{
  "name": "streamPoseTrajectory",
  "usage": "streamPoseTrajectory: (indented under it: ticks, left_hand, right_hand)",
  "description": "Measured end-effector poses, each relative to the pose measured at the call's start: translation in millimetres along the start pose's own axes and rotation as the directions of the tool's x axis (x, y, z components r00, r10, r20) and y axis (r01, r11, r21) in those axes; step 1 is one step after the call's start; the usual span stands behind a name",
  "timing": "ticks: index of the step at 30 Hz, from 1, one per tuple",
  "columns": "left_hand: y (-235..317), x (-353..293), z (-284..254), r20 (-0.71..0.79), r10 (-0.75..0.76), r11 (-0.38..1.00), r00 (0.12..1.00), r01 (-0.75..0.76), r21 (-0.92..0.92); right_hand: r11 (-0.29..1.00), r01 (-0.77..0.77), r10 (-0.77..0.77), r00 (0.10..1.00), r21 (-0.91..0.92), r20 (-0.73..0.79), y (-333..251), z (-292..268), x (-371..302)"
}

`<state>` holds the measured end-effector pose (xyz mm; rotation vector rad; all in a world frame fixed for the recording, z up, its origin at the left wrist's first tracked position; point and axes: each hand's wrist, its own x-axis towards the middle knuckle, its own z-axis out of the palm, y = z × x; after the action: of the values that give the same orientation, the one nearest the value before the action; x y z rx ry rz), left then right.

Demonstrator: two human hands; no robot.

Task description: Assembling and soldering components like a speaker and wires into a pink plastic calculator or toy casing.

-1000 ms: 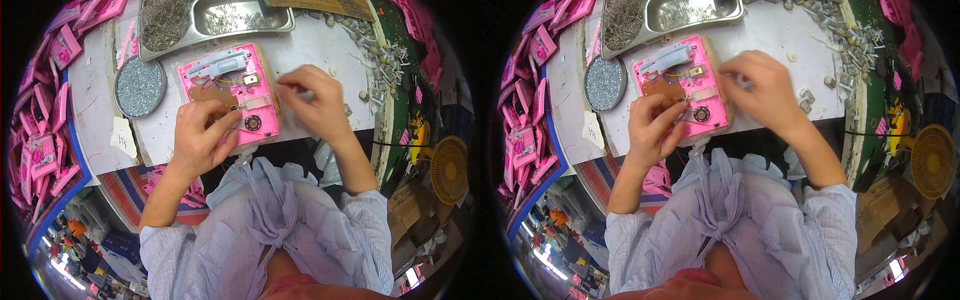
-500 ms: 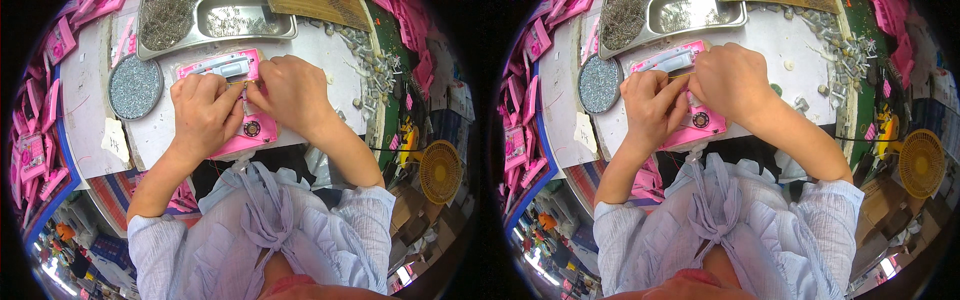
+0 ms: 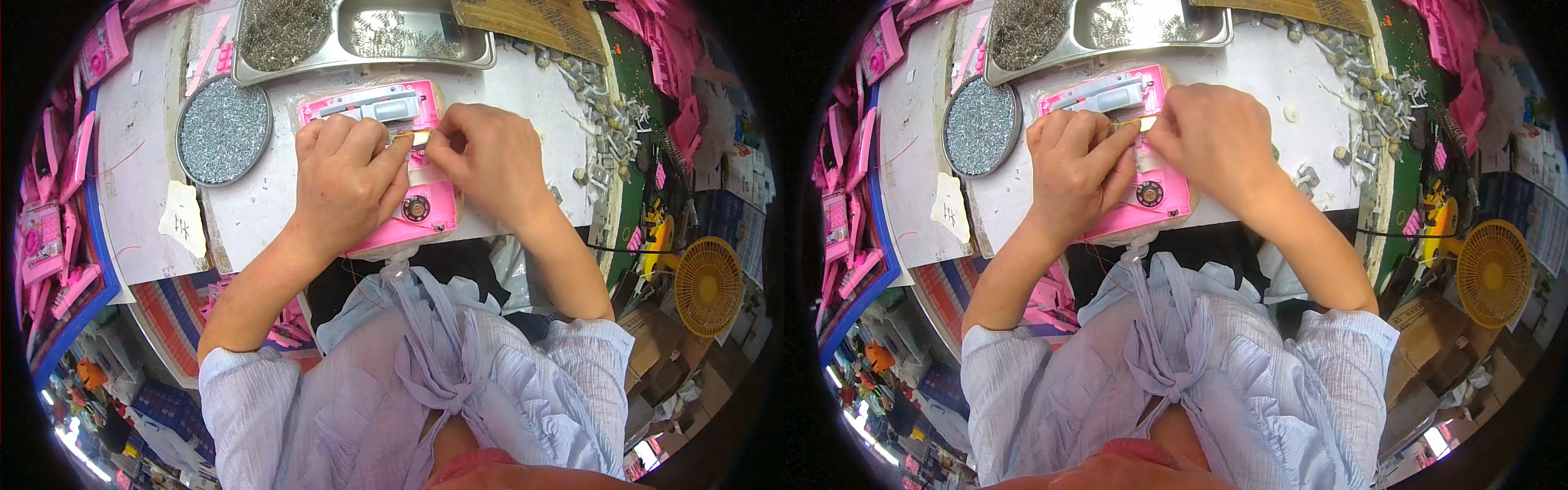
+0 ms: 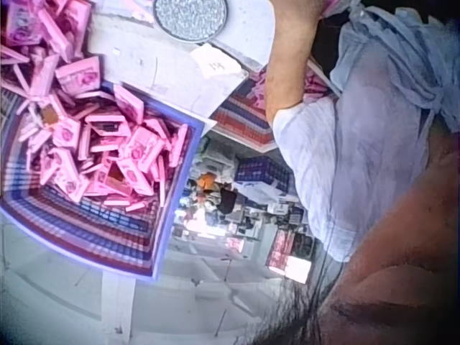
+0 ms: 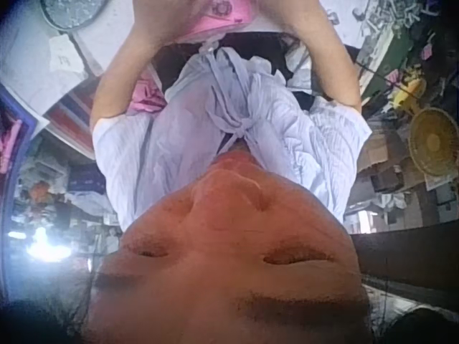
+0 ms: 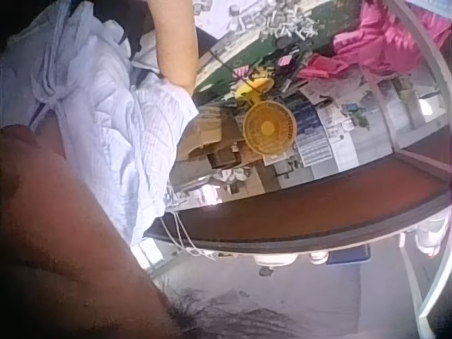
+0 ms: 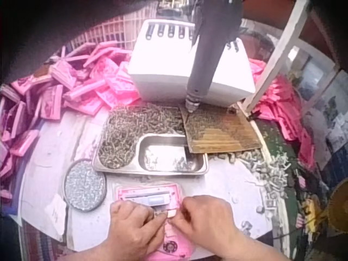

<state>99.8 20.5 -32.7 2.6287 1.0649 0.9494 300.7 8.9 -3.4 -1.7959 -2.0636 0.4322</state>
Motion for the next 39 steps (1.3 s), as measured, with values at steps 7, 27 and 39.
streamPoseTrajectory:
  ticks: [7,27,39]
  left_hand:
    - [-1,-2,3,0.027,-0.003,1.0,1.0,0.002,0.014]
    - [-28,26,-8,0.078,0.153,0.98,0.985,-0.141,-0.138]
    - [-31,36,-5,0.073,0.191,0.968,0.979,-0.176,-0.179]
  right_hand:
    - [0.996,0.015,-0.003,0.992,-0.091,0.127,-6,-7,15]
    - [0.83,-0.348,0.203,0.917,0.437,0.343,25,-9,10]
    - [0.708,-0.318,0.249,0.948,0.631,0.199,40,-26,-30]
